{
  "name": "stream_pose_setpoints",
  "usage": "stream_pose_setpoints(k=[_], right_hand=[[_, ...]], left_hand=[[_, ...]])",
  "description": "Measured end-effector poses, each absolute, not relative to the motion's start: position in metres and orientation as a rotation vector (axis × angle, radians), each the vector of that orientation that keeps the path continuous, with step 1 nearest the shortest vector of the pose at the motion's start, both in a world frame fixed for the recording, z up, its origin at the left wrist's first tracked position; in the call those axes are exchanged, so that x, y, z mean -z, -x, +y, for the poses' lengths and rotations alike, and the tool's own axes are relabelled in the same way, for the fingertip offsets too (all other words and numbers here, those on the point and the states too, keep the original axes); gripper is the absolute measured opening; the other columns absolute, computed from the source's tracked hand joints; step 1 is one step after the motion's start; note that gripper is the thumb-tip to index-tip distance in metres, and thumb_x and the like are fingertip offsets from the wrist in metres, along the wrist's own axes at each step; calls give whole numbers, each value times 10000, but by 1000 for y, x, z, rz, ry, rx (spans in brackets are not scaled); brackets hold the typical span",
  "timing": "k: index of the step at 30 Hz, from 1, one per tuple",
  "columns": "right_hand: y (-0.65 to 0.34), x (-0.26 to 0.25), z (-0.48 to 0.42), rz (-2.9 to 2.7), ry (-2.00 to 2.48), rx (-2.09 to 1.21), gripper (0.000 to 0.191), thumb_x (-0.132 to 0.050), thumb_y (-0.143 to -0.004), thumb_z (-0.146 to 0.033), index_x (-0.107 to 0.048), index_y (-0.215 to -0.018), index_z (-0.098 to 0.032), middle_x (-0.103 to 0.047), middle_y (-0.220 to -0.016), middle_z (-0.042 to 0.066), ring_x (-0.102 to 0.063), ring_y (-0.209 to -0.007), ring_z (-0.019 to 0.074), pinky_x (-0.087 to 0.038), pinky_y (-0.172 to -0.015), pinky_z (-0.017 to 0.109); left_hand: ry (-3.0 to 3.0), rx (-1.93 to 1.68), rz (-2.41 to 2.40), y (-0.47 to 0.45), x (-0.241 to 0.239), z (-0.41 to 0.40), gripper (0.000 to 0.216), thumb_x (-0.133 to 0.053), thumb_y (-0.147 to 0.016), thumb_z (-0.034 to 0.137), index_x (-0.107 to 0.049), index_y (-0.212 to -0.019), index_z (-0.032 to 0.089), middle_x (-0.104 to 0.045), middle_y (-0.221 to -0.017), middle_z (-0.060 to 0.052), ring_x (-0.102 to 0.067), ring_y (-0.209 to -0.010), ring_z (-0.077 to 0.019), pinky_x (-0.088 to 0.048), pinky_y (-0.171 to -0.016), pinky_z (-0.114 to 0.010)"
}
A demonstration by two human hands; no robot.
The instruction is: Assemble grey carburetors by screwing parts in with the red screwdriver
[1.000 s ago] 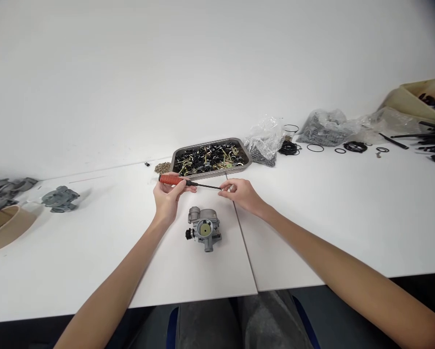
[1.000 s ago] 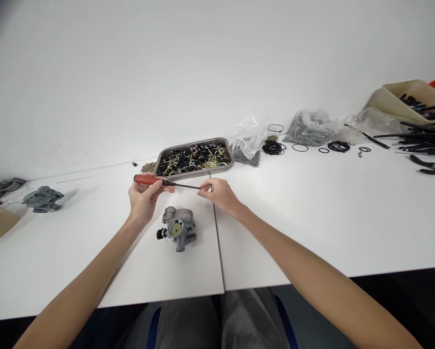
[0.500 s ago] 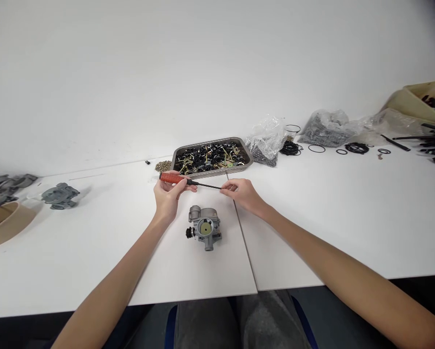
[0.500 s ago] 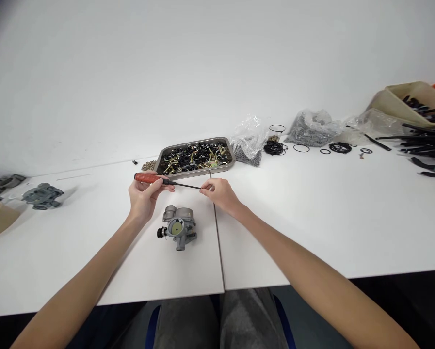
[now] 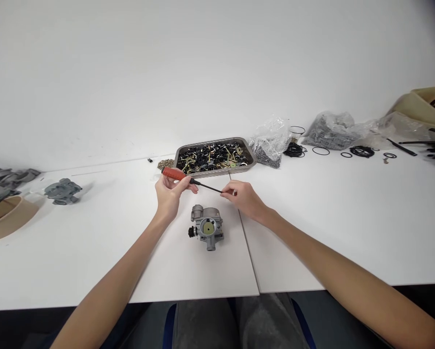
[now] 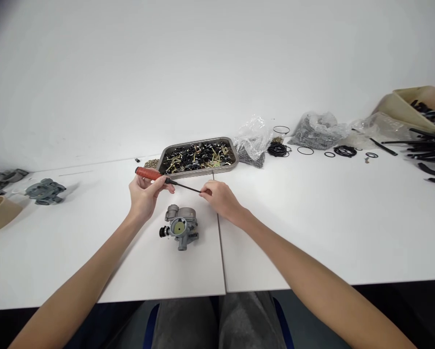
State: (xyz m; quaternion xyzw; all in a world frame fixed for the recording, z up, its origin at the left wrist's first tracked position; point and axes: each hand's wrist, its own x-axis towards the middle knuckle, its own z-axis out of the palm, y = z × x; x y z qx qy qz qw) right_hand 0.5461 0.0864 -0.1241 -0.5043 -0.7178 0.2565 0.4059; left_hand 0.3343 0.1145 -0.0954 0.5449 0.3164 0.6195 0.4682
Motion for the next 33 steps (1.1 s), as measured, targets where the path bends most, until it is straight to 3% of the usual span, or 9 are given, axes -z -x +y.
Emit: stream_pose_setpoints(k=[5,7,9,13,15,18,22,27,33], right_hand=[[-545,119,85,-1874,1254,-708,84,-662,-809,-233,-708,-771,-173,-687,-815,45,-605,-732,168,-459,-659,297],[-551,111,85,-1922,1263,-780,180,-703,-791,-343,-737,-867,-183,-705,-884,55,-620,-749,176,-477,-664,306],[-559,101,84,-1937,1285,-854,295,-691,-796,-429,-740,-970,-196,-709,-978,65,-636,-819,194,-495,-720,329],[-569,82,81,-1868,1220,-1020,287,-612,-860,-400,-720,-1027,-192,-697,-1068,78,-637,-975,217,-488,-884,389],[-566,78,78,-1931,1066,-1108,325,-667,-824,-382,-690,-1097,-206,-662,-1152,76,-609,-1058,222,-467,-952,405],[-551,79,70,-2119,851,-1131,573,-796,-706,-397,-610,-1232,-264,-545,-1324,58,-492,-1238,232,-382,-1067,413],[-525,85,55,-2271,752,-1083,767,-846,-631,-438,-526,-1314,-302,-402,-1448,59,-354,-1352,252,-338,-1102,413],[-507,91,45,-2410,740,-803,574,-757,-766,-321,-530,-1290,-266,-430,-1411,72,-359,-1324,235,-248,-1131,438],[-503,94,45,-2459,743,-785,372,-618,-819,-127,-604,-1168,-257,-447,-1339,53,-409,-1245,196,-327,-1089,379]], left_hand=[[-1360,-1565,755,-333,87,111,258,-759,-709,203,-544,-846,164,-578,-731,-2,-640,-496,-183,-558,-468,-366],[-1379,-1586,752,-330,80,111,256,-765,-701,203,-548,-829,156,-587,-734,-4,-639,-488,-185,-552,-445,-364],[-1387,-1600,745,-323,67,113,234,-757,-708,197,-554,-814,150,-596,-698,0,-636,-478,-187,-545,-431,-357],[-1452,-1722,664,-307,21,121,144,-726,-714,143,-587,-750,147,-591,-599,14,-593,-423,-159,-506,-368,-319],[-1537,-1788,576,-300,-7,125,122,-711,-708,109,-596,-697,148,-574,-557,24,-563,-401,-133,-485,-342,-294],[-1679,-1793,420,-297,-39,124,128,-692,-680,54,-595,-652,132,-574,-547,23,-552,-397,-131,-433,-289,-276],[-1806,-1663,373,-303,-50,111,115,-677,-694,2,-619,-676,99,-580,-595,-8,-612,-459,-177,-448,-295,-289],[-1859,-1544,309,-313,-37,100,147,-710,-666,-39,-625,-671,80,-583,-705,-39,-614,-490,-175,-461,-286,-292],[-1931,-1412,302,-316,-29,98,155,-775,-635,-4,-656,-707,64,-638,-723,-86,-634,-479,-202,-497,-296,-290]])
